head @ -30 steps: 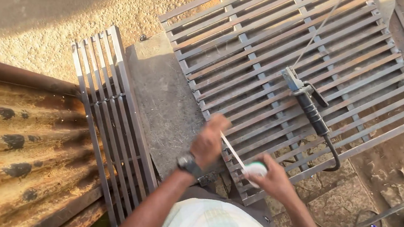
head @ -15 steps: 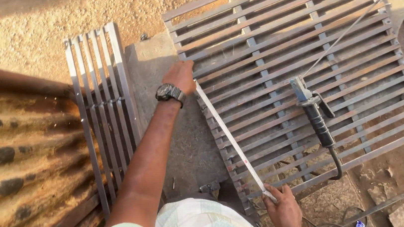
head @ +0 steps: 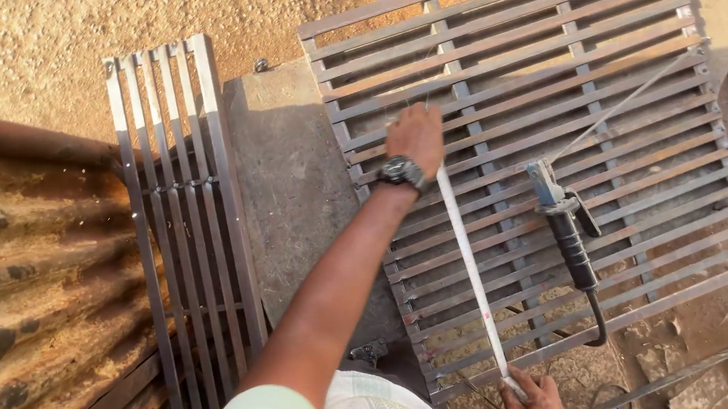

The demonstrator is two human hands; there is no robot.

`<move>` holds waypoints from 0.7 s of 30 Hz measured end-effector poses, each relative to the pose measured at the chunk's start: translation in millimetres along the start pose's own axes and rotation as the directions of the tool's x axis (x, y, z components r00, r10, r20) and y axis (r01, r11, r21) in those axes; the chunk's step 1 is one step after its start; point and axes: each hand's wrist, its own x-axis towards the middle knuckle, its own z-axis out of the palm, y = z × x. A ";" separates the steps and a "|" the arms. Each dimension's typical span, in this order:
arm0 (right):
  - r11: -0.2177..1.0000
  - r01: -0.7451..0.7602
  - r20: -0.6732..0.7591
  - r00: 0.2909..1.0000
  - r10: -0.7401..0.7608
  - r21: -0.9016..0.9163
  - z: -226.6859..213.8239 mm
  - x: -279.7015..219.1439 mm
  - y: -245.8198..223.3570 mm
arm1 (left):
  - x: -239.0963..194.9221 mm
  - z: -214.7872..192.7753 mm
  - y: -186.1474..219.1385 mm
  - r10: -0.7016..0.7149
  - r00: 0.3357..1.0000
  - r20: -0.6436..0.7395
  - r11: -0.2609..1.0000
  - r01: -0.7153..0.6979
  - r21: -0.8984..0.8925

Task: Measuring and welding metal bars to fabricate a grate.

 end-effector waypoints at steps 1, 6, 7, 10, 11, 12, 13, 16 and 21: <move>0.999 0.039 0.034 0.999 -0.040 0.032 10.8 6.3 13.9 | 7.0 13.4 4.3 -0.024 0.998 -0.065 0.998 0.020 -0.055; 0.974 0.227 0.079 0.971 -0.226 -0.012 17.2 10.3 -16.8 | 29.3 66.9 5.8 -0.175 0.957 -0.232 0.982 0.155 -0.104; 0.976 0.210 0.078 0.976 -0.206 -0.057 6.5 0.9 -39.9 | 33.0 81.2 3.5 -0.207 0.948 -0.243 0.977 0.188 -0.100; 0.980 0.194 0.027 0.981 -0.193 -0.034 -13.2 -8.0 -85.8 | 39.1 69.5 4.5 -0.210 0.972 -0.102 0.973 0.197 -0.123; 0.981 0.193 0.036 0.981 -0.191 -0.033 -20.6 -11.1 -96.6 | 37.5 63.4 3.4 -0.213 0.972 -0.096 0.972 0.201 -0.119; 0.988 0.153 0.068 0.986 -0.152 -0.016 -28.4 -14.0 -107.5 | 36.2 57.0 2.6 -0.211 0.976 -0.063 0.967 0.199 -0.160; 0.994 0.114 0.096 0.989 -0.113 0.000 -36.3 -14.9 -119.7 | 37.7 50.0 2.2 -0.204 0.978 -0.033 0.960 0.193 -0.202; 0.994 0.108 0.150 0.983 -0.104 -0.019 -32.0 -7.1 -114.6 | 39.2 65.0 -0.5 -0.209 0.976 -0.058 0.958 0.193 -0.211; 0.986 0.165 0.127 0.978 -0.163 -0.005 -27.1 -2.6 -109.8 | 33.8 68.8 0.3 -0.178 0.966 -0.185 0.969 0.139 -0.203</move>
